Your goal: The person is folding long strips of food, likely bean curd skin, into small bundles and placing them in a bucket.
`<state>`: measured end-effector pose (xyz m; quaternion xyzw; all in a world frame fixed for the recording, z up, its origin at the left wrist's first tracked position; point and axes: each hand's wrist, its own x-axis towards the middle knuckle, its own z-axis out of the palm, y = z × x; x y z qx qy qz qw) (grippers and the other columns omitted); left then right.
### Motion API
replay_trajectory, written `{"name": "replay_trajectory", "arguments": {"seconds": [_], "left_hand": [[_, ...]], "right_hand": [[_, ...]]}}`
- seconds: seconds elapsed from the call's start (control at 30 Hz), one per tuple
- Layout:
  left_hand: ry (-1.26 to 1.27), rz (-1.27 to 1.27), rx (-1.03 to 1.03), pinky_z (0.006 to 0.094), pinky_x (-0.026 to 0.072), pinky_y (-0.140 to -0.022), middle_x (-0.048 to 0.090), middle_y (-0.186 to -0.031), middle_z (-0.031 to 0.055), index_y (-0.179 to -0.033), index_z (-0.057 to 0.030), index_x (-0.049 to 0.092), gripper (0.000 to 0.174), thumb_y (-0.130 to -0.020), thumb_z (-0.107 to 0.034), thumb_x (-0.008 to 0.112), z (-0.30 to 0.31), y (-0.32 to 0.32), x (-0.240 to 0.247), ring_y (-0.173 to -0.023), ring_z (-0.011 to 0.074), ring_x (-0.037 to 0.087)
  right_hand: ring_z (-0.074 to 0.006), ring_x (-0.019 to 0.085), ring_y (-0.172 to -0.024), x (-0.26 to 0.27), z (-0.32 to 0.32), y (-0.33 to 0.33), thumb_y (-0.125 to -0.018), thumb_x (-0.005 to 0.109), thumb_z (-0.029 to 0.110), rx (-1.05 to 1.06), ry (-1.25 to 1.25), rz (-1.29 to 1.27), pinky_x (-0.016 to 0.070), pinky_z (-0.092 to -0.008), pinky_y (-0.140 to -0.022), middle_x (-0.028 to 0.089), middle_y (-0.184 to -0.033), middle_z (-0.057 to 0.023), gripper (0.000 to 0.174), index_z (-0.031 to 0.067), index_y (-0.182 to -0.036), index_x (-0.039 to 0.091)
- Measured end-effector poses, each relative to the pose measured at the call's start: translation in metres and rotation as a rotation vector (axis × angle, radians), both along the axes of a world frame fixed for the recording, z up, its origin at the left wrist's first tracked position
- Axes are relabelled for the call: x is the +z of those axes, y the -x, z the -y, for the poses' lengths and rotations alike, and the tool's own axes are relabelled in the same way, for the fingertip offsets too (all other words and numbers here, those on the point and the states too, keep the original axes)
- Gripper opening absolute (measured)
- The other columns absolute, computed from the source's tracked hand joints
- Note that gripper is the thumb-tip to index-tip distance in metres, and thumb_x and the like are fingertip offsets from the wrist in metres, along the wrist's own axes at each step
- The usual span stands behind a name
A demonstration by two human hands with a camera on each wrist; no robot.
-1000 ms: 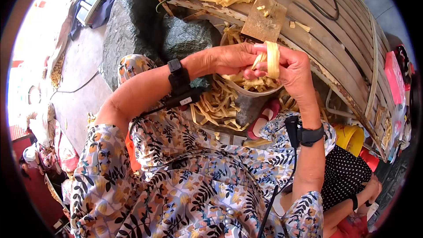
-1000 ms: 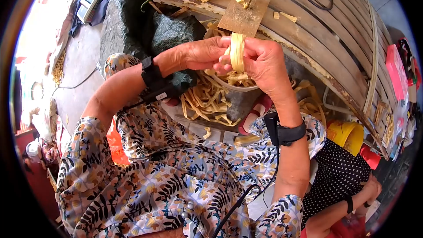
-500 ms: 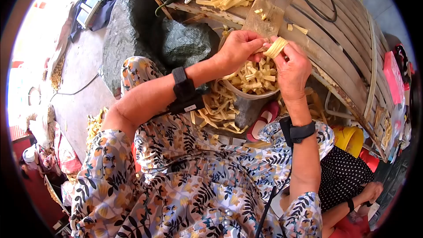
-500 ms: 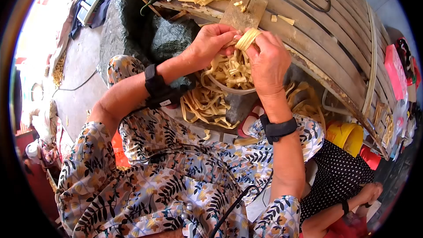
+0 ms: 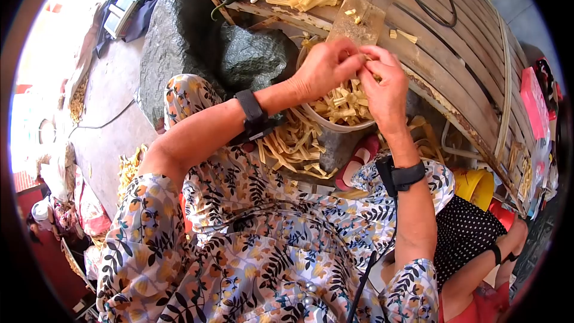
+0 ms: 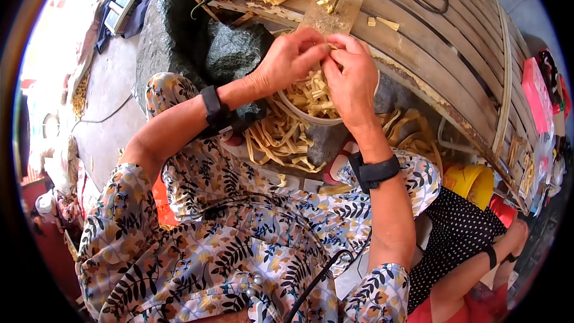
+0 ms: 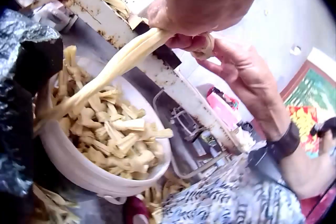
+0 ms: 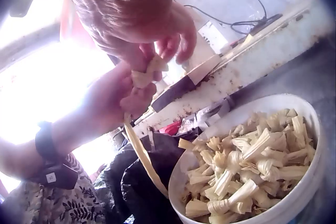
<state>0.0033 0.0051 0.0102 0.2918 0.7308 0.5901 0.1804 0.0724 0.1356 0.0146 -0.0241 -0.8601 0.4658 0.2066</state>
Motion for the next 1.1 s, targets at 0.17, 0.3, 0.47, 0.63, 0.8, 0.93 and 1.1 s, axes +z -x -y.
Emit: {"name": "replay_trajectory", "arguments": {"seconds": [0.17, 0.3, 0.47, 0.63, 0.8, 0.93, 1.1], "left_hand": [[-0.268, 0.742, 0.008, 0.0153, 0.0276, -0.045, 0.041, -0.063, -0.0062, -0.095, -0.0043, 0.055, 0.023, -0.086, -0.026, 0.054, -0.006, -0.005, 0.014, -0.051, 0.0013, 0.035], [-0.274, 0.72, -0.17, 0.018, 0.0217, -0.043, 0.038, -0.061, -0.0066, -0.092, 0.0004, 0.057, 0.026, -0.087, -0.025, 0.054, 0.0, -0.001, 0.013, -0.048, 0.0018, 0.028], [-0.185, 0.74, -0.226, 0.0178, 0.0205, -0.043, 0.038, -0.059, -0.0065, -0.088, 0.0004, 0.059, 0.026, -0.089, -0.024, 0.051, 0.013, 0.004, 0.005, -0.048, 0.0019, 0.028], [-0.178, 0.77, -0.305, 0.0171, 0.021, -0.043, 0.038, -0.059, -0.0064, -0.086, -0.0002, 0.058, 0.025, -0.089, -0.023, 0.049, 0.019, 0.011, -0.003, -0.049, 0.0021, 0.029], [-0.215, 0.767, -0.367, 0.0165, 0.0202, -0.041, 0.039, -0.059, -0.0064, -0.086, -0.0005, 0.057, 0.024, -0.089, -0.023, 0.05, 0.018, 0.016, -0.009, -0.047, 0.0015, 0.027], [-0.226, 0.847, -0.371, 0.0159, 0.0197, -0.04, 0.04, -0.06, -0.0064, -0.086, 0.0001, 0.056, 0.022, -0.089, -0.021, 0.05, 0.021, 0.021, -0.005, -0.046, 0.0011, 0.026], [-0.224, 0.945, -0.416, 0.0149, 0.0231, -0.041, 0.041, -0.061, -0.0059, -0.088, -0.0003, 0.056, 0.019, -0.088, -0.019, 0.052, 0.024, 0.029, -0.009, -0.047, 0.001, 0.031]], "right_hand": [[-0.0124, 0.053, -0.087, 0.013, -0.022, 0.0, -0.072, 0.06, -0.003, -0.072, 0.487, -0.135, 0.0444, -0.0235, -0.077, 0.059, -0.102, -0.0078, 0.01, -0.0048, -0.082, 0.064], [-0.0106, 0.053, -0.086, 0.012, -0.041, 0.003, -0.077, 0.059, -0.001, -0.156, 0.85, -0.083, 0.0463, -0.0226, -0.075, 0.056, -0.106, -0.0082, 0.011, -0.0046, -0.086, 0.065], [-0.0103, 0.055, -0.085, 0.006, -0.039, -0.001, -0.078, 0.06, 0.002, -0.166, 0.9, 0.054, 0.048, -0.0237, -0.074, 0.057, -0.105, -0.0065, 0.009, -0.0046, -0.082, 0.064], [-0.0068, 0.054, -0.076, 0.014, -0.03, -0.002, -0.078, 0.066, 0.026, 0.041, 0.756, 0.392, 0.0507, -0.0184, -0.06, 0.06, -0.087, -0.0007, 0.027, 0.0048, -0.094, 0.062], [-0.0016, 0.044, -0.05, 0.007, -0.006, 0.0, -0.077, 0.066, 0.015, 0.147, 0.84, 0.319, 0.0322, -0.0138, -0.043, 0.056, -0.066, -0.0006, 0.017, 0.0025, -0.087, 0.062], [-0.0011, 0.04, -0.048, 0.005, -0.011, -0.002, -0.077, 0.065, 0.012, 0.104, 0.929, 0.288, 0.031, -0.014, -0.042, 0.054, -0.064, 0.0003, 0.015, 0.0007, -0.085, 0.061], [-0.0016, 0.038, -0.046, 0.001, -0.014, 0.0, -0.078, 0.064, 0.013, 0.077, 0.994, 0.349, 0.0292, -0.0148, -0.04, 0.052, -0.061, 0.0004, 0.014, 0.001, -0.084, 0.061]]}}
